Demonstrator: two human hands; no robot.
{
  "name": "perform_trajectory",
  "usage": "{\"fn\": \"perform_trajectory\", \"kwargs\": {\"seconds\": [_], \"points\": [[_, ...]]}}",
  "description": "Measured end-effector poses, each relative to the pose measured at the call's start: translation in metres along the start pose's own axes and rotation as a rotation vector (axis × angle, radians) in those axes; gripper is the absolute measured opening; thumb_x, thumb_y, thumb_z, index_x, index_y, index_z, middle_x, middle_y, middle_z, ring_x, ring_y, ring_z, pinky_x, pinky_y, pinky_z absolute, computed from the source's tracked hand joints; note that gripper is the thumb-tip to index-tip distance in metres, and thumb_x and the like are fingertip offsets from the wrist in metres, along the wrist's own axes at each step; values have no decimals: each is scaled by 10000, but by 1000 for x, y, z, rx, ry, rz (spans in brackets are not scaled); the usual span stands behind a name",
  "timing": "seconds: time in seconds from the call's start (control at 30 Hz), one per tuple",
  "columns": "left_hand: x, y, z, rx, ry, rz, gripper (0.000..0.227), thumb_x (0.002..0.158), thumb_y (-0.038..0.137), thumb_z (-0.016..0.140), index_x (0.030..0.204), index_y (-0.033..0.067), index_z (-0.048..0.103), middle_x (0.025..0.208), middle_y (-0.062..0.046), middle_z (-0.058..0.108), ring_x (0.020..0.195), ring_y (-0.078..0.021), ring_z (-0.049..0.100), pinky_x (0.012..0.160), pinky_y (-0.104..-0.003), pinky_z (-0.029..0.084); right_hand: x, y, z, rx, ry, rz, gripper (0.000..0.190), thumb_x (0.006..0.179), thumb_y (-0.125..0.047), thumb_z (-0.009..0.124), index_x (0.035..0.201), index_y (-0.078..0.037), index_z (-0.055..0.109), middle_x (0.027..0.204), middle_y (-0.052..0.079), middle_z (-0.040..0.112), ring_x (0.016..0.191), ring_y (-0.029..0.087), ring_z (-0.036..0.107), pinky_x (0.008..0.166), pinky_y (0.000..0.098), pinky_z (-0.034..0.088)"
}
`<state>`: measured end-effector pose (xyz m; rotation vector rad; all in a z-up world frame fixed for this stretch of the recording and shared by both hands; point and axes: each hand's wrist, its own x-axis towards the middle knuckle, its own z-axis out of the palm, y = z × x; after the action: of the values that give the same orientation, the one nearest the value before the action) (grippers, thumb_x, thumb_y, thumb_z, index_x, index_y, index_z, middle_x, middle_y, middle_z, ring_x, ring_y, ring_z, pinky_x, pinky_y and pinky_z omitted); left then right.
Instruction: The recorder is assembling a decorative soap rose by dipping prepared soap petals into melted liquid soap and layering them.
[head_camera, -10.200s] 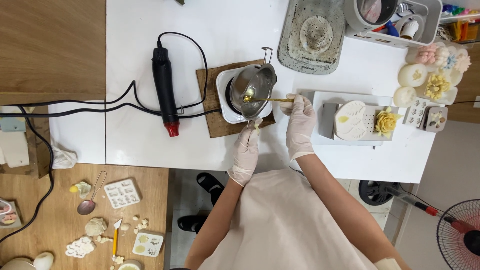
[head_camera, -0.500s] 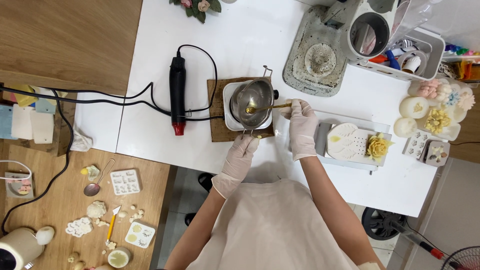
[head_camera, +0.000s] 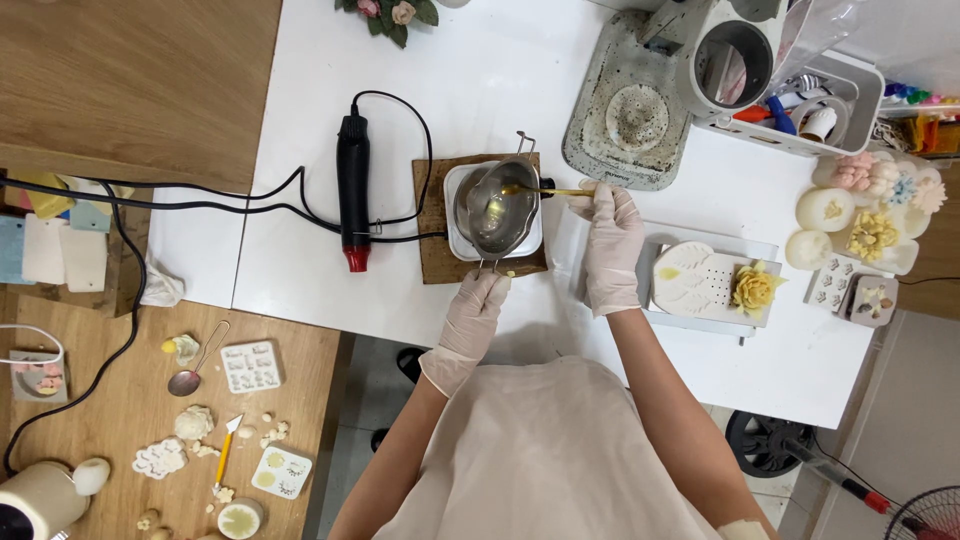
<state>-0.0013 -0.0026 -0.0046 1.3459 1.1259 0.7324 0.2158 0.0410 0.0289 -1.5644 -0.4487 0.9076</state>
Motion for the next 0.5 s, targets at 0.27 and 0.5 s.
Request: {"fn": "perform_trajectory", "kwargs": {"seconds": [0.27,0.5], "points": [[1,9,3,48,-3,54,141,1034,157,622,1050,19,600,1012,-98,572,890,-235,562,831,-338,486,-16,16,4,-50,0,-105,234,1082,-194,567,1142,-4,689,1039,25,739,899,87,692,886,254,566],[1,15,8,75,6,-9,148,1023,177,629,1055,33,620,1014,-116,584,860,-270,583,780,-362,494,-13,52,-8,-49,43,28,240,1083,-200,550,1068,-5,689,868,43,735,765,99,673,775,256,569]]}}
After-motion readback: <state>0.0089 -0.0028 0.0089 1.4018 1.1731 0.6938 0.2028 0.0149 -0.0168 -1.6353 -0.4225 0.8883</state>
